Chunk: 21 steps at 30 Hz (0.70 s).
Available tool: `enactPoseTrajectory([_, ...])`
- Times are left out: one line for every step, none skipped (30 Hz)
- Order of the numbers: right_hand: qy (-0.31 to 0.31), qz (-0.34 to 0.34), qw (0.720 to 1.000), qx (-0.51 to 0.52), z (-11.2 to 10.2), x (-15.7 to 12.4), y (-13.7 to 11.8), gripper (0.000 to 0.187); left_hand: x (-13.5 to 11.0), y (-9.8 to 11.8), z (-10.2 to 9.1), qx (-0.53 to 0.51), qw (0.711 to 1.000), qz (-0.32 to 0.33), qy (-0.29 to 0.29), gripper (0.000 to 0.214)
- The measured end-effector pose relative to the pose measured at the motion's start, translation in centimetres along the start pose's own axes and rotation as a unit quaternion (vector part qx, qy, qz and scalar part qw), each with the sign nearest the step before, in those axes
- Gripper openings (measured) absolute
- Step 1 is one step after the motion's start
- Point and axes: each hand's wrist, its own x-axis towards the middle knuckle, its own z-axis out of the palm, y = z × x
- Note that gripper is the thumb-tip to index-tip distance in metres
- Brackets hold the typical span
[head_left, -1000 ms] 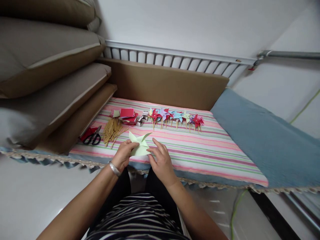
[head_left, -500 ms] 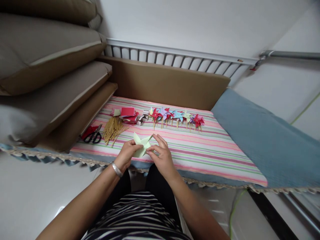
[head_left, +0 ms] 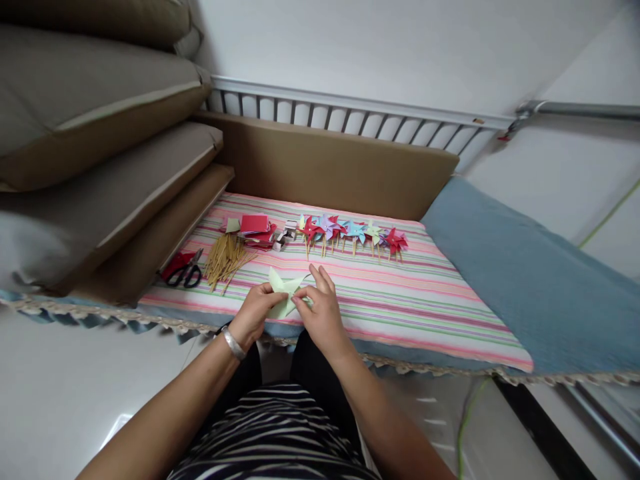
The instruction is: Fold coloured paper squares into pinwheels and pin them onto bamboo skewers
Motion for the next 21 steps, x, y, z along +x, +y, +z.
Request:
enactPoseTrajectory([0.0, 0.004, 1.0, -0.004, 0.0, 0.0, 0.0, 0.006, 0.0, 0.0, 0.0, -0.002, 1.0, 0.0, -0.001, 0.015])
enactPoseTrajectory([0.0, 0.008, 1.0, -0.008, 0.0, 0.0, -0.1, 0.006, -0.1, 0.0, 0.0, -0.004, 1.0, -0.001, -0.001, 0.014])
enactPoseTrajectory([-0.001, 0.011, 1.0, -0.011, 0.0, 0.1, -0.1, 0.006, -0.1, 0.0, 0.0, -0.007, 1.0, -0.002, -0.001, 0.014])
enactPoseTrajectory([-0.003, 0.015, 1.0, -0.013, 0.1, 0.1, -0.1, 0.006, -0.1, 0.0, 0.0, -0.009, 1.0, -0.002, -0.002, 0.014])
enactPoseTrajectory([-0.005, 0.019, 1.0, -0.015, 0.1, 0.1, -0.1, 0.006, -0.1, 0.0, 0.0, -0.012, 1.0, -0.003, -0.004, 0.014])
enactPoseTrajectory([-0.007, 0.023, 1.0, -0.015, 0.1, 0.1, -0.1, 0.006, -0.1, 0.0, -0.1, -0.015, 1.0, -0.004, -0.008, 0.014])
enactPoseTrajectory([-0.009, 0.026, 1.0, -0.015, 0.2, 0.2, -0.1, 0.006, -0.1, 0.0, -0.1, -0.019, 1.0, -0.005, -0.012, 0.014])
enactPoseTrajectory([-0.01, 0.029, 0.999, -0.014, 0.2, 0.2, -0.1, 0.006, -0.2, 0.0, -0.1, -0.023, 1.0, -0.007, -0.016, 0.015])
enactPoseTrajectory([-0.011, 0.03, 0.999, -0.013, 0.3, 0.2, -0.1, 0.005, -0.2, 0.1, -0.1, -0.026, 0.999, -0.008, -0.02, 0.015])
enactPoseTrajectory([-0.011, 0.031, 0.999, -0.011, 0.3, 0.3, -0.1, 0.005, -0.2, 0.1, -0.1, -0.029, 0.999, -0.008, -0.023, 0.015])
enactPoseTrajectory([-0.011, 0.032, 0.999, -0.01, 0.4, 0.3, -0.1, 0.005, -0.3, 0.1, -0.2, -0.032, 0.999, -0.009, -0.024, 0.015])
enactPoseTrajectory([-0.012, 0.031, 0.999, -0.01, 0.4, 0.4, -0.1, 0.005, -0.3, 0.1, -0.2, -0.035, 0.999, -0.009, -0.026, 0.015])
enactPoseTrajectory([-0.012, 0.031, 0.999, -0.011, 0.5, 0.4, 0.0, 0.004, -0.3, 0.1, -0.3, -0.038, 0.999, -0.008, -0.028, 0.015])
enactPoseTrajectory([-0.013, 0.03, 0.999, -0.012, 0.5, 0.5, 0.0, 0.004, -0.3, 0.1, -0.4, -0.041, 0.999, -0.006, -0.032, 0.017])
enactPoseTrajectory([-0.013, 0.03, 0.999, -0.014, 0.6, 0.5, 0.0, 0.004, -0.3, 0.0, -0.5, -0.043, 0.998, -0.005, -0.036, 0.019])
enactPoseTrajectory([-0.012, 0.029, 0.999, -0.017, 0.7, 0.6, 0.1, 0.005, -0.2, -0.2, -0.6, -0.046, 0.998, -0.004, -0.039, 0.021])
enactPoseTrajectory([-0.011, 0.027, 0.999, -0.022, 0.9, 0.6, 0.1, 0.005, -0.2, -0.3, -0.7, -0.049, 0.998, -0.003, -0.042, 0.023])
enactPoseTrajectory([-0.009, 0.024, 0.999, -0.027, 1.1, 0.7, 0.1, 0.006, -0.2, -0.4, -0.8, -0.053, 0.998, -0.002, -0.044, 0.025])
enactPoseTrajectory([-0.007, 0.018, 0.999, -0.032, 1.3, 0.8, 0.2, 0.006, -0.1, -0.6, -0.9, -0.058, 0.997, 0.001, -0.045, 0.027])
enactPoseTrajectory([-0.006, 0.011, 0.999, -0.038, 1.5, 0.8, 0.2, 0.007, -0.1, -0.7, -1.0, -0.063, 0.997, 0.003, -0.044, 0.028])
enactPoseTrajectory([-0.004, 0.004, 0.999, -0.043, 1.7, 0.9, 0.1, 0.007, 0.0, -0.8, -1.0, -0.068, 0.997, 0.006, -0.039, 0.027])
